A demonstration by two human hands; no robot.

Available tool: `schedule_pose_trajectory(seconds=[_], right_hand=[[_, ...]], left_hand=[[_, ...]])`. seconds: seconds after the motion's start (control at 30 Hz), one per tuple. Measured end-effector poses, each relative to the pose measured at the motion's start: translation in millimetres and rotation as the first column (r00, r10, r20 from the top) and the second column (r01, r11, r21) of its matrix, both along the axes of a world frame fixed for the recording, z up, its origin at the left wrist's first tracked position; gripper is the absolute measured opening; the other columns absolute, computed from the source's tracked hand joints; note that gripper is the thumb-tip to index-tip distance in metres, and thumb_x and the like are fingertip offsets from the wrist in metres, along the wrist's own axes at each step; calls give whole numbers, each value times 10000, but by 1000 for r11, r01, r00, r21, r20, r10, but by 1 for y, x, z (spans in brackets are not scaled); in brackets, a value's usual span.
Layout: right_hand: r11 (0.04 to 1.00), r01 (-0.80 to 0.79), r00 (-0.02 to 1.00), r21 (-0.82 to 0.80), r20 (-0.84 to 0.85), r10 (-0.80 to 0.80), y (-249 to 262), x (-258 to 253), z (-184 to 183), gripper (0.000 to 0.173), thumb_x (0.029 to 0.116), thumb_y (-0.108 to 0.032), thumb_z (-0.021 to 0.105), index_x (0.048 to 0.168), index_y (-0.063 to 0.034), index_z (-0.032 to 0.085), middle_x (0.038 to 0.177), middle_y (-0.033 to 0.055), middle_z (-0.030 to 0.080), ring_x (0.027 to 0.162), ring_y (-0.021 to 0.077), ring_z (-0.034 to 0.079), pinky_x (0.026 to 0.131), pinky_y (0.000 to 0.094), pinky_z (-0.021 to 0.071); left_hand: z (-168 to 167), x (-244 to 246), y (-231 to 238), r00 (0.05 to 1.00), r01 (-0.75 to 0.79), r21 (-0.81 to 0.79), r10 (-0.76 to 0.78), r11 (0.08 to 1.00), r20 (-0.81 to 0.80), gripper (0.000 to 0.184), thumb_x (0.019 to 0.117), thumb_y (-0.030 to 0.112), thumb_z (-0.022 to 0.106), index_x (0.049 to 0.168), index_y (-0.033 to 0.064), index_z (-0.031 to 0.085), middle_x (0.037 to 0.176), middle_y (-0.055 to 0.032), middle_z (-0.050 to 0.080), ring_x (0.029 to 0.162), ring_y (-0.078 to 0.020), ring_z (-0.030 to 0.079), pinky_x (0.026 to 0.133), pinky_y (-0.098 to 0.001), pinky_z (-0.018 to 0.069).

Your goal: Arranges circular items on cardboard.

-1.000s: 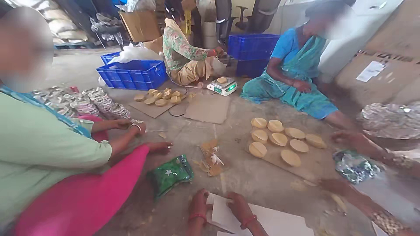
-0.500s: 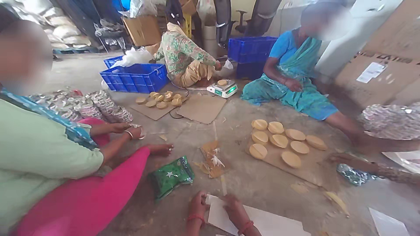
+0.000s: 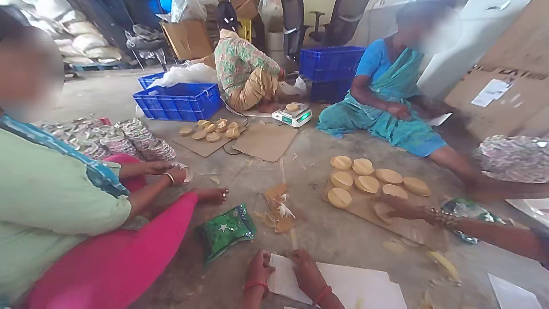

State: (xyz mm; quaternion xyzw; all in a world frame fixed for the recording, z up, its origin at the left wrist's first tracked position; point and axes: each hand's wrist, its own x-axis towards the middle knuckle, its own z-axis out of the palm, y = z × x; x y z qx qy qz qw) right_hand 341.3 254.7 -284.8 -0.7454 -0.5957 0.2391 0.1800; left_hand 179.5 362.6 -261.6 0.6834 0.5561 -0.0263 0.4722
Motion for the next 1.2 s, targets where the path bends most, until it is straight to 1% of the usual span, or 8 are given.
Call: schedule_pose_trajectory(seconds=[0.27, 0.5, 0.6, 0.67, 0.8, 0.97, 1.03, 1.2], right_hand=[[993, 104, 988, 46, 110, -109, -9, -19, -9, 562, 881, 72, 580, 1368, -190, 675, 1386, 125, 633, 1293, 400, 555, 1025, 612, 448], [991, 113, 989, 78, 86, -120, -11, -24, -10, 540, 889, 62, 587, 1374, -160, 669, 1393, 126, 629, 1294, 397, 558, 1041, 606, 442], [981, 115, 993, 154, 22, -120, -13, -14, -8, 481, 885, 98, 578, 1314, -83, 699, 1287, 187, 681, 1218, 435, 607, 1007, 605, 482], [969, 141, 989, 205, 14, -147, -14, 2, -9, 397, 897, 103, 555, 1230, -27, 730, 1180, 206, 717, 1159, 436, 641, 1009, 582, 497], [968, 184, 969, 170, 136, -208, -6, 56, 3, 359, 912, 90, 544, 1183, -30, 746, 1191, 212, 716, 1215, 450, 611, 1038, 630, 446], [980, 197, 948, 32, 248, -198, 31, 111, 30, 428, 935, 89, 511, 1315, -26, 669, 1351, 204, 645, 1348, 422, 515, 1109, 618, 374], [979, 188, 944, 80, 260, -202, 43, 113, 36, 438, 922, 55, 562, 1343, -31, 651, 1406, 223, 597, 1372, 462, 479, 1106, 665, 361], [999, 49, 961, -8, 273, -44, 75, 82, 35, 551, 977, -279, 654, 1504, -167, 539, 1631, 114, 400, 1542, 397, 259, 1205, 699, 144]], left_hand=[[1, 1, 0, 1000, -2, 5, 2, 1000, 6, 527, 897, 80, 766, 1383, 37, 566, 1148, -198, 710, 1115, -354, 676, 1019, -528, 509], [3, -1, -2, 1000, -6, 13, 6, 1000, -4, 507, 904, 84, 757, 1375, 46, 575, 1143, -195, 710, 1105, -352, 678, 1014, -523, 513], [5, -1, -3, 1000, -8, 18, 8, 1000, -8, 501, 908, 83, 754, 1376, 46, 578, 1143, -197, 709, 1101, -353, 677, 1011, -522, 512], [6, -1, -3, 1000, -6, 23, 6, 1000, -4, 505, 906, 84, 757, 1377, 42, 578, 1145, -201, 711, 1098, -356, 682, 1008, -530, 514], [7, 0, -4, 1000, -5, 25, 6, 1000, -7, 512, 909, 74, 746, 1388, 35, 569, 1168, -202, 703, 1119, -358, 672, 1019, -530, 509], [14, 4, -6, 998, 23, 61, -20, 998, -52, 508, 921, 57, 719, 1397, 14, 549, 1205, -224, 688, 1152, -372, 660, 1031, -536, 504], [30, 15, -17, 990, 72, 161, -50, 984, -135, 540, 943, 83, 687, 1448, 1, 513, 1350, -244, 619, 1279, -389, 588, 1097, -544, 453], [54, 39, -98, 925, 378, 334, -335, 864, -181, 541, 980, 280, 672, 1437, 10, 566, 1501, -262, 495, 1369, -480, 475, 1100, -613, 410]])
